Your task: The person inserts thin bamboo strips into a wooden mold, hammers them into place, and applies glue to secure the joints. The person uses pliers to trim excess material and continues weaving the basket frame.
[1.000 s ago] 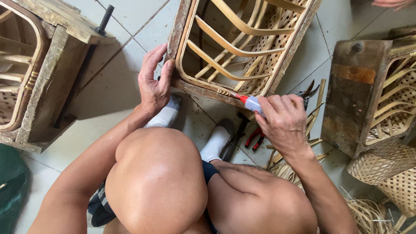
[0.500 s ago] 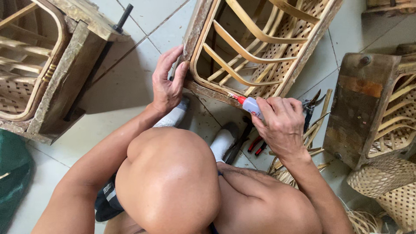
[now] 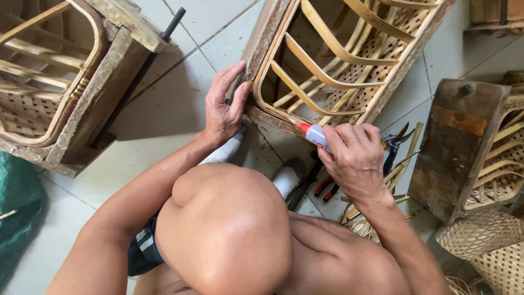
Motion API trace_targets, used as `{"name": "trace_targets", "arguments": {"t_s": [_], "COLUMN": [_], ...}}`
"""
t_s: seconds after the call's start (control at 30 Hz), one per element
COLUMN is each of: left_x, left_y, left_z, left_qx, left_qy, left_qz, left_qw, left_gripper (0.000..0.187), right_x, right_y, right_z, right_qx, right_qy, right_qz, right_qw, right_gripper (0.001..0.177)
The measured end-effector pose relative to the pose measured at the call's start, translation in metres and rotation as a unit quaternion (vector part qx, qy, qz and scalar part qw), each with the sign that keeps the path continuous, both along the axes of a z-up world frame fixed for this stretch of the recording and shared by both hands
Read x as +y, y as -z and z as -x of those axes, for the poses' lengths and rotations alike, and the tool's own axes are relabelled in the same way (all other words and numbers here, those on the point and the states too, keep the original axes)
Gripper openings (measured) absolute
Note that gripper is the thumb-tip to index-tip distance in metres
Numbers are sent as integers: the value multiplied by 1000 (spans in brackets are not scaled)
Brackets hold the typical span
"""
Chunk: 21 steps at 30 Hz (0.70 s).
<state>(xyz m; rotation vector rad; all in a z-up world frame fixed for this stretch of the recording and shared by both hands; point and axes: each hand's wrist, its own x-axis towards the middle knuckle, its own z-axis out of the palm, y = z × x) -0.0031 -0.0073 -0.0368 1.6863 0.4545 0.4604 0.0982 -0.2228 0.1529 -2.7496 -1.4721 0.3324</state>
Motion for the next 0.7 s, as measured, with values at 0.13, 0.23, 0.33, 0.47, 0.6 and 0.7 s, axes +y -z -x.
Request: {"name": "trace_targets", "arguments": {"t_s": [0.13, 0.23, 0.33, 0.47, 0.6, 0.7], "left_x": [-1, -1, -1, 0, 0, 0], "left_y": [1, 2, 3, 2, 1, 1], "left_z": [-1, 0, -1, 1, 0, -1], "left_qx": [-1, -4, -2, -4, -9, -9], "left_qy": [-6, -10, -4, -4, -4, -5], "left_qz": [19, 25, 36, 40, 27, 26], "left_qw": [1000, 1000, 999, 999, 1000, 1000], "left_gripper": [36, 34, 32, 32, 32, 32], "right_x": [5, 15, 28, 36, 35, 34], "right_y": [-8, -7, 2, 9, 9, 3], "right_z": [-4, -4, -4, -4, -6, -15], "right_qx": [4, -2, -8, 8, 15, 7], "right_qy": [11, 5, -21, -36, -44, -53], "right_qz": [-29, -35, -30, -18, -14, 27], "right_qw": [1000, 999, 999, 999, 999, 998], "right_gripper": [37, 39, 38, 38, 36, 32]}}
